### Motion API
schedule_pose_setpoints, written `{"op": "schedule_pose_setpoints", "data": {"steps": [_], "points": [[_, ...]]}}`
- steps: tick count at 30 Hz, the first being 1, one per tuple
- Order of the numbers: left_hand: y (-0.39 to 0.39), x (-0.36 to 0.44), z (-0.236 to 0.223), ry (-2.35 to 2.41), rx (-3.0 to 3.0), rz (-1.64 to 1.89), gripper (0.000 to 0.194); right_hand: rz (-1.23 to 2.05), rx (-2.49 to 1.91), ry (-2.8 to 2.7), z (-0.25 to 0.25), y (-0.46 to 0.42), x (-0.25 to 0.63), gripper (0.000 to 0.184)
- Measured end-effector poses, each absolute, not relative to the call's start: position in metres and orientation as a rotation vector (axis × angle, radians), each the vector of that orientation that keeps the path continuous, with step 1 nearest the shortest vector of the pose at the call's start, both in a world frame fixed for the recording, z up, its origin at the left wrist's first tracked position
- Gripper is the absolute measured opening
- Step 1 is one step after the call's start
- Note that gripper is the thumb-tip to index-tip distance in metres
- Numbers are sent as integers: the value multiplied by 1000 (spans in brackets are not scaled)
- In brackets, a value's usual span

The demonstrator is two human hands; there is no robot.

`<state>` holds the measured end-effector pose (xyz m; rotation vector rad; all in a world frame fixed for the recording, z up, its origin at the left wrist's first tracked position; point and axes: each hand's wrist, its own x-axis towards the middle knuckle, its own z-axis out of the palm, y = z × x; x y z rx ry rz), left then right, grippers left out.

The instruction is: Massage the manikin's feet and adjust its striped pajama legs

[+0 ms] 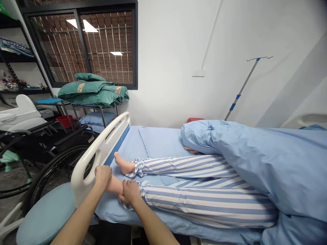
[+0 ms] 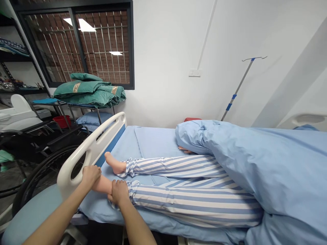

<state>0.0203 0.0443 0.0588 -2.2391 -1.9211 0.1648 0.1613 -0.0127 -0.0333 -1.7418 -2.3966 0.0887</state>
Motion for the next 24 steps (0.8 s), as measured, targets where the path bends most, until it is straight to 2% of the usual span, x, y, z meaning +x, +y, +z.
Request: {"op": "schedule_pose_setpoints", "data": {"steps": [8, 12, 18, 24], "points": [[68, 24, 61, -1985, -2323, 319, 39, 68, -1743, -2381, -47, -8, 161, 55], [72, 20, 62, -2003, -2352, 246, 35, 46, -1759, -2388, -50, -4, 160, 56], [51, 13, 41, -2143, -2002, -152, 49, 78, -1744, -2382, -44, -6, 162, 53], [30, 13, 19, -2207, -1769, -425, 48, 73, -1731, -2393, -40, -10, 162, 52]]}}
